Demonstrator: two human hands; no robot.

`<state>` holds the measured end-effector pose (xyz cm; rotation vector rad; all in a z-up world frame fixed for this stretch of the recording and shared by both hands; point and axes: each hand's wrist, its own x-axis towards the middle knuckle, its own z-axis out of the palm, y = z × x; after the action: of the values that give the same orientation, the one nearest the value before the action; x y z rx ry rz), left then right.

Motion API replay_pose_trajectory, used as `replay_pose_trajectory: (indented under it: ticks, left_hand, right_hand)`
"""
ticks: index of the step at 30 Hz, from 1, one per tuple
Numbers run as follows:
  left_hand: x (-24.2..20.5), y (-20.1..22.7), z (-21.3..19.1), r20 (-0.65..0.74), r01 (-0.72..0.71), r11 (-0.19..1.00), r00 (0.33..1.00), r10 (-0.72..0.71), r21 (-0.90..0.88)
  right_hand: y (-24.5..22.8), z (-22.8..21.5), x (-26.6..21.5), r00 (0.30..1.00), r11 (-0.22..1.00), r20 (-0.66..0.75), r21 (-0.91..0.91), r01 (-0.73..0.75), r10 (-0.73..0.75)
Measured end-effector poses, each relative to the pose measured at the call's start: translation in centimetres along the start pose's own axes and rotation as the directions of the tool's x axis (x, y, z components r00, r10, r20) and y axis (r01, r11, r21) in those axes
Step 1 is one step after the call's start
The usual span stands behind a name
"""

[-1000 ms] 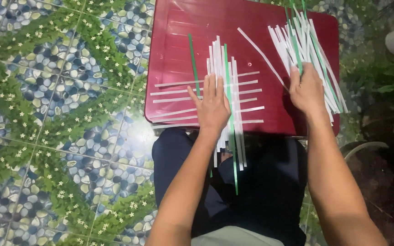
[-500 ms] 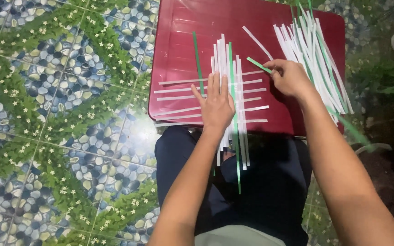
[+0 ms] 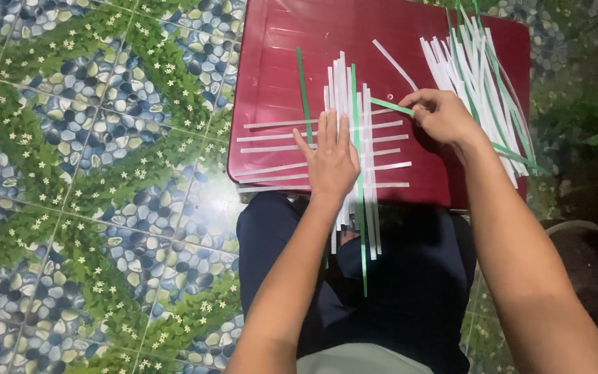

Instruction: Weaving green and white plastic strips together on a red plastic tray to create a patterned mat.

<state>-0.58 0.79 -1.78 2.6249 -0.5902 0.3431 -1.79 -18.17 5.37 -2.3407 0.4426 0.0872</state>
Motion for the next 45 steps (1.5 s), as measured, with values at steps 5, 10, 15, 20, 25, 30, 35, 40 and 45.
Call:
replay_pose_trajectory:
  ticks: [5, 10, 15, 20, 25, 30, 35, 40, 45]
  left_hand:
    - [0.1, 0.1, -0.2, -0.003, -0.001, 1.0, 1.0, 0.001, 0.007]
    - [0.2, -0.1, 0.1, -0.003, 0.003, 1.0, 1.0, -0.003, 0.011]
    - [0.5, -0.2, 0.2, 0.205, -0.016, 0.998, 0.979, 0.002, 0.067]
    - [0.4, 0.0, -0.1, 0.135, -0.019, 0.999, 0.991, 0.013, 0.047]
    - [0.5, 0.1, 0.0, 0.099, -0.024, 0.999, 0.995, 0.022, 0.026]
    - [0.5, 0.0, -0.2, 0.085, -0.029, 0.999, 0.996, 0.027, 0.026]
    - [0.6, 0.1, -0.2, 0.108, -0.026, 1.0, 0.994, 0.025, 0.014]
    - [0.6, 0.1, -0.1, 0.112, -0.015, 1.0, 0.994, 0.015, 0.002]
    - [0.5, 0.2, -0.2, 0.066, -0.026, 1.0, 0.997, 0.026, 0.003]
  right_hand:
    - [0.3, -0.4, -0.1, 0.998, 0.999, -0.058, 0.022, -0.033, 0.034]
    - [0.1, -1.7, 1.0, 0.982, 0.995, -0.173, -0.045, -0.088, 0.079]
    - [5.3, -5.4, 4.1, 0.917, 0.978, -0.397, -0.202, -0.051, -0.034]
    - [2.0, -10.1, 3.1, 0.902, 0.969, -0.379, 0.204, -0.14, 0.21]
    - [11.3, -13.8, 7.1, 0.825, 0.97, -0.565, 0.195, 0.143, -0.008]
    - [8.7, -13.4, 4.9, 0.797, 0.914, -0.475, 0.334, -0.23, 0.374]
    - [9.4, -12.7, 5.9, 0.872, 0.944, -0.42, 0.305, -0.125, 0.251]
    - [9.6, -11.2, 9.3, 0.87, 0.97, -0.463, 0.233, -0.063, 0.167]
    - [1.0, -6.4, 5.0, 0.947, 0.959, -0.319, -0.25, -0.131, 0.047]
